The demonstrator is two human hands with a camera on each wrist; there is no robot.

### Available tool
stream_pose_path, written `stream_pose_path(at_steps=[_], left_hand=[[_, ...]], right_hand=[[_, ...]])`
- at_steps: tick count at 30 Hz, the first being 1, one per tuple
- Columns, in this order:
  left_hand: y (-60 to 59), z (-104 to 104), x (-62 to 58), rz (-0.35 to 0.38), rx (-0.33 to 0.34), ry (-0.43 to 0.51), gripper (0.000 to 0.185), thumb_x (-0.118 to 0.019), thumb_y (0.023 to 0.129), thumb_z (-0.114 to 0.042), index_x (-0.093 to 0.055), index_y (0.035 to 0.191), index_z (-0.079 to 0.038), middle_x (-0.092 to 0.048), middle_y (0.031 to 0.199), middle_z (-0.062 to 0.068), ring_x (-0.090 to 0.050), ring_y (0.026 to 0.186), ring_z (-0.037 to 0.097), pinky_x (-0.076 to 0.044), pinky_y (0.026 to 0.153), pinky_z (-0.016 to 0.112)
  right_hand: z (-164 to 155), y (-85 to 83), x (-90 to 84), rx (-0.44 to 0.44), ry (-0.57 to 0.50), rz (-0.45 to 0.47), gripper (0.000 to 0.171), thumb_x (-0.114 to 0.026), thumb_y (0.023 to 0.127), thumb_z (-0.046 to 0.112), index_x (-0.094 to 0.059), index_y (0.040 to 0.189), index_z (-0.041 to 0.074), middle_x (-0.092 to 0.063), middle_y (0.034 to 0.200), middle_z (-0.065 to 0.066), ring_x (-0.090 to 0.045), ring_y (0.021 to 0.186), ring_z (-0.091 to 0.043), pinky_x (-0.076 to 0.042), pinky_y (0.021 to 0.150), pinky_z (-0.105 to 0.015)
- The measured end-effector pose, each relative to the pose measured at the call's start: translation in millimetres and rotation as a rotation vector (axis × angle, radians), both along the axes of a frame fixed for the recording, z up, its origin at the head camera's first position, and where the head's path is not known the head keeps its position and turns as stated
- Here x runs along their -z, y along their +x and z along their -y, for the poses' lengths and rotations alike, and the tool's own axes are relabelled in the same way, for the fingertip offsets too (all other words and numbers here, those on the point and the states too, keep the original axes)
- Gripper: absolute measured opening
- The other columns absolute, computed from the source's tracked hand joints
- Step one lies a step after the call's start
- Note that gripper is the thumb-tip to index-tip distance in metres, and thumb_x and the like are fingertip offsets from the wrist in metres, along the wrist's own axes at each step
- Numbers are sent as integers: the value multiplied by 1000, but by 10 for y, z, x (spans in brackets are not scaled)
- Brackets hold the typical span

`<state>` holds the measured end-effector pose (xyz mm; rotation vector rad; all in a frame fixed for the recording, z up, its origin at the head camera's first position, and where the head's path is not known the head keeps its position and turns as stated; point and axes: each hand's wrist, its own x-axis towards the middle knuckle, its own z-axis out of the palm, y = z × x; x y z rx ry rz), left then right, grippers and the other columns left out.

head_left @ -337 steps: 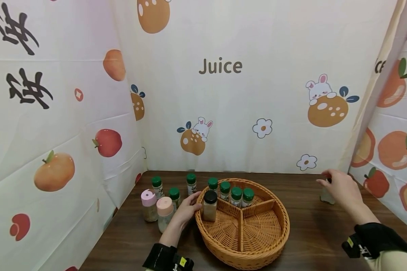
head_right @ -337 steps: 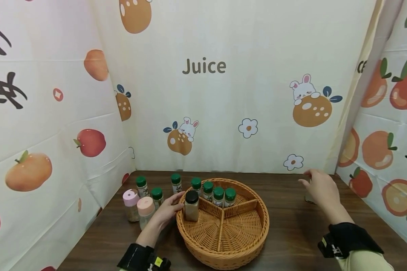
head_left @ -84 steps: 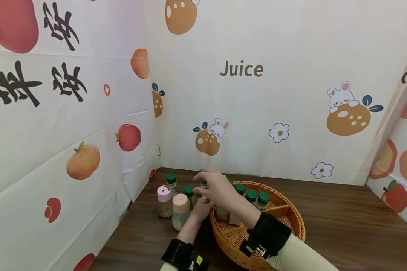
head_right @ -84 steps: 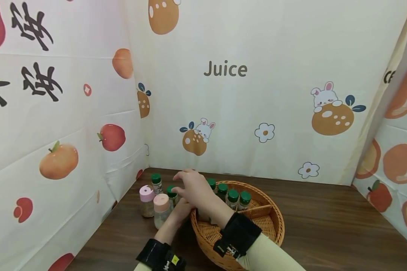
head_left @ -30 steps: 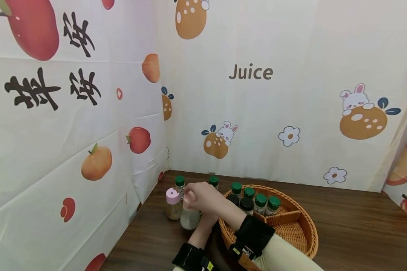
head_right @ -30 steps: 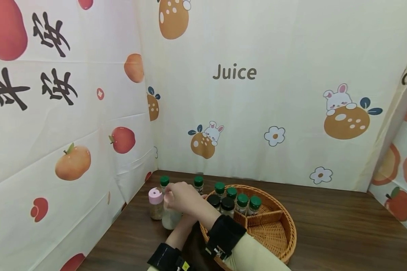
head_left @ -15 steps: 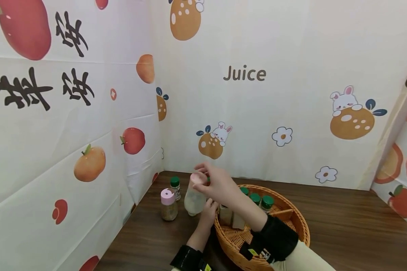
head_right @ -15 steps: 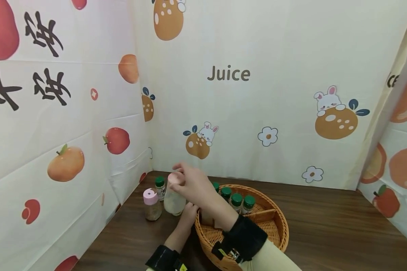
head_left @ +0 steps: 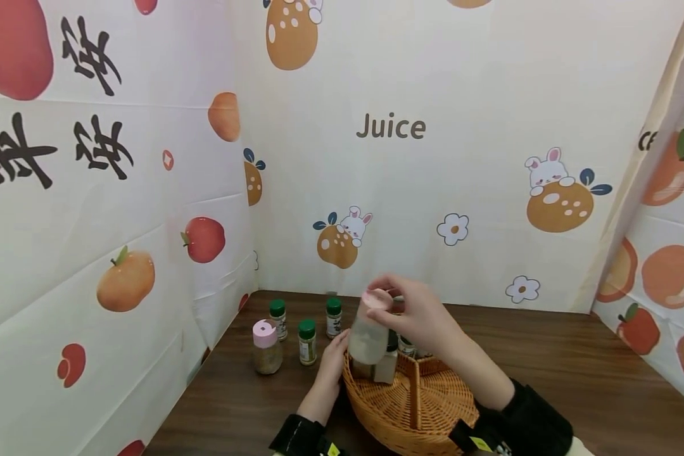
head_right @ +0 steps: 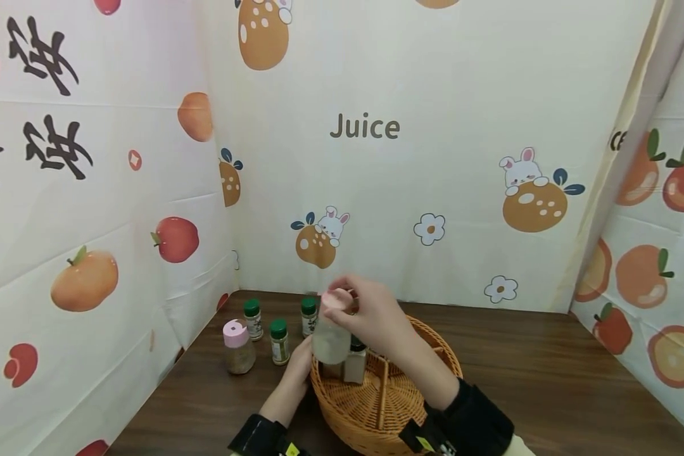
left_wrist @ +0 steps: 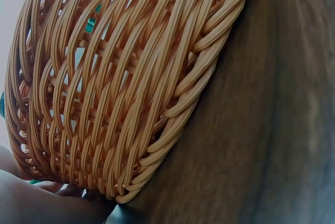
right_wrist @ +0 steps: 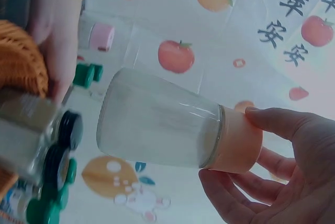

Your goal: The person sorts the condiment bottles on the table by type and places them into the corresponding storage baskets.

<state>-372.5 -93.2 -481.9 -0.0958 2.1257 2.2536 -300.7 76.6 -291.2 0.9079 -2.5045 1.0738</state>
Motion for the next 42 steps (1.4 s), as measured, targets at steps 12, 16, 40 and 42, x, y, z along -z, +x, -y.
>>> stream_pose_path(at_steps=[12, 16, 40, 42], left_hand=[[78, 81, 60, -19, 18, 111, 52, -30, 111, -29, -35, 154, -1, -29, 160, 25, -26, 148, 45, -27, 120, 57], [68, 109, 61, -16, 20, 124, 52, -29, 111, -29, -35, 154, 0, -29, 160, 25, -25, 148, 45, -25, 121, 56], [4, 44, 78, 29, 41, 270, 51, -37, 109, -26, -37, 153, 0, -29, 161, 23, -26, 150, 39, -24, 123, 49], [3, 40, 79, 31, 45, 268, 51, -37, 109, -26, -36, 153, 0, -29, 161, 23, -26, 150, 39, -24, 124, 50]], right_hand=[[-682, 96, 200, 124, 6, 53, 24, -75, 90, 28, -68, 110, 17, -72, 110, -6, -72, 90, -13, -58, 69, -23], [-817, 86, 279, 156, 9, 24, 20, -76, 89, 25, -68, 107, 19, -72, 108, -6, -72, 90, -14, -59, 69, -23], [-1099, -74, 802, 271, 63, 95, 25, -79, 85, 30, -69, 106, 20, -73, 102, 0, -63, 86, -8, -52, 64, -21], [-1093, -90, 840, 260, 47, 128, 24, -79, 86, 26, -69, 106, 18, -72, 103, -3, -65, 86, -10, -54, 65, -21]])
